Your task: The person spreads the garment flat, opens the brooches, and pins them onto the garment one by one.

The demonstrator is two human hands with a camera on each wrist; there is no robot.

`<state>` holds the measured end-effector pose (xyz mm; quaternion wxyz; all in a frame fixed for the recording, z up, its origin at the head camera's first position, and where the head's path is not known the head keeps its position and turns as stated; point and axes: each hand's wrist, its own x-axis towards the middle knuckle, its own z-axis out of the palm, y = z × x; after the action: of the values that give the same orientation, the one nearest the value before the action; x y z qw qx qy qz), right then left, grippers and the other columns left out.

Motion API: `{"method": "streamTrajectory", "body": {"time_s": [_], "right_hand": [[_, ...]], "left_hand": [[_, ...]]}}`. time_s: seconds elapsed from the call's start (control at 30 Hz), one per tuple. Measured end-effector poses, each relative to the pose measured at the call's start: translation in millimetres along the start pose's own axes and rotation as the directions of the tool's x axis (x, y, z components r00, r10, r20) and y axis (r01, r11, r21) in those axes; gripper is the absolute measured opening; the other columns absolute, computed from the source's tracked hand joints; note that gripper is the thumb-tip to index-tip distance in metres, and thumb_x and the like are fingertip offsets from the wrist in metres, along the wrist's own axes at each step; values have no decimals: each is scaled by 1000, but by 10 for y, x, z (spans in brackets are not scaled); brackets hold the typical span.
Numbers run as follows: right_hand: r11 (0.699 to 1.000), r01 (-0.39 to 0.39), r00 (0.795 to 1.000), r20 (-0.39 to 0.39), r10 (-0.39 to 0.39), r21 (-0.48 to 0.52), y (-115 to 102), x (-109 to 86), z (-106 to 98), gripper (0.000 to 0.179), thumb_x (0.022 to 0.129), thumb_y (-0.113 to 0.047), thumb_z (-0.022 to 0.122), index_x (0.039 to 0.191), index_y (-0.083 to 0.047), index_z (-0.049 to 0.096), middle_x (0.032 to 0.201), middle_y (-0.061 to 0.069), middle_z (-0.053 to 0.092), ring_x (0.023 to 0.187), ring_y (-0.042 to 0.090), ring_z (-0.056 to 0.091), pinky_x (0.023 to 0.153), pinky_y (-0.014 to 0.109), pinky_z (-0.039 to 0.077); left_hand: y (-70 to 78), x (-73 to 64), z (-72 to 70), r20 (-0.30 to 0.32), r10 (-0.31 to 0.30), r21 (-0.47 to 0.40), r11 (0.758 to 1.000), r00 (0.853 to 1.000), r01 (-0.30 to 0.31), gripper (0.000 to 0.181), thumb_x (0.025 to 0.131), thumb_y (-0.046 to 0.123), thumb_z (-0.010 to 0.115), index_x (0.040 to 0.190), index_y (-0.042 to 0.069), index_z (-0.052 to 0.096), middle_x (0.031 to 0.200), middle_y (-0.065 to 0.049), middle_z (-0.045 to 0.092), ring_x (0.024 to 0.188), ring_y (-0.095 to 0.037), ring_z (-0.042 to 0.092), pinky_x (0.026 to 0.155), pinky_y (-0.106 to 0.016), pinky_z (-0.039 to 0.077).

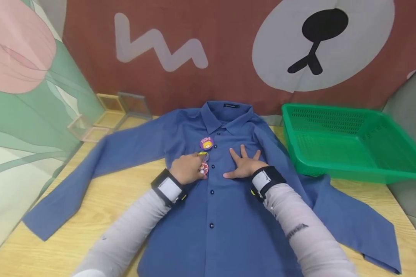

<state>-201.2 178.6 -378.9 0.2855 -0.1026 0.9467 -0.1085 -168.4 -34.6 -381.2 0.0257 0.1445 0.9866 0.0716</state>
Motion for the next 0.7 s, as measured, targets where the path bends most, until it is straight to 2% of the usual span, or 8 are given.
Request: {"method": "streamTrajectory", "body": {"time_s": [0.1,0.2,0.3,0.37,0.57,0.63,0.7], "right_hand": [[1000,-1,1000,-15,1,11,19,31,-9,106,89,-62,62,160,-12,1,161,30,-16,132,73,-20,103,85,4],[999,-14,999,-31,15,30,19,40,5,106,88,-62,63,160,-14,2,162,29,-15,134,71,-21,102,86,4],[999,-33,999,-29,33,24,-8,50,56,106,88,-63,62,161,-14,2,163,27,-15,135,70,-20,102,86,5],[999,-46,999,-28,46,26,-34,49,92,105,88,-63,61,161,-14,2,163,27,-15,135,70,-20,102,86,6],[999,-47,999,-22,47,20,-93,65,138,103,89,-60,62,161,-14,3,163,26,-14,137,69,-19,103,85,7],[999,-19,999,-25,20,32,-88,64,119,100,91,-57,62,161,-13,6,163,28,-12,137,69,-17,105,84,7],[998,23,998,-53,-19,62,-68,37,88,93,93,-53,62,160,-10,13,162,32,-7,139,68,-12,108,81,7]], "left_hand": [[-7,42,40,-8,-20,17,1000,1000,20,57,71,52,85,112,13,72,107,-8,70,92,-32,69,73,-49,58],[-6,51,64,36,-58,71,996,998,55,74,76,59,78,132,12,64,129,-7,64,110,-36,65,84,-49,57],[1,13,78,125,-98,128,988,987,82,87,86,65,64,151,11,43,154,-5,46,134,-41,50,98,-48,52],[7,-16,83,160,-116,153,984,980,91,88,90,66,57,156,13,34,162,-2,33,143,-44,38,103,-48,49],[-11,-79,117,197,-145,179,978,970,110,91,90,68,54,158,13,26,166,-1,24,148,-45,28,107,-46,45],[-48,-83,113,210,-135,155,982,968,103,92,90,68,54,158,13,25,166,-2,23,149,-43,27,109,-48,43],[-103,-80,77,214,-103,95,992,971,84,92,92,66,54,158,11,24,166,-5,23,150,-42,26,111,-50,41]]}}
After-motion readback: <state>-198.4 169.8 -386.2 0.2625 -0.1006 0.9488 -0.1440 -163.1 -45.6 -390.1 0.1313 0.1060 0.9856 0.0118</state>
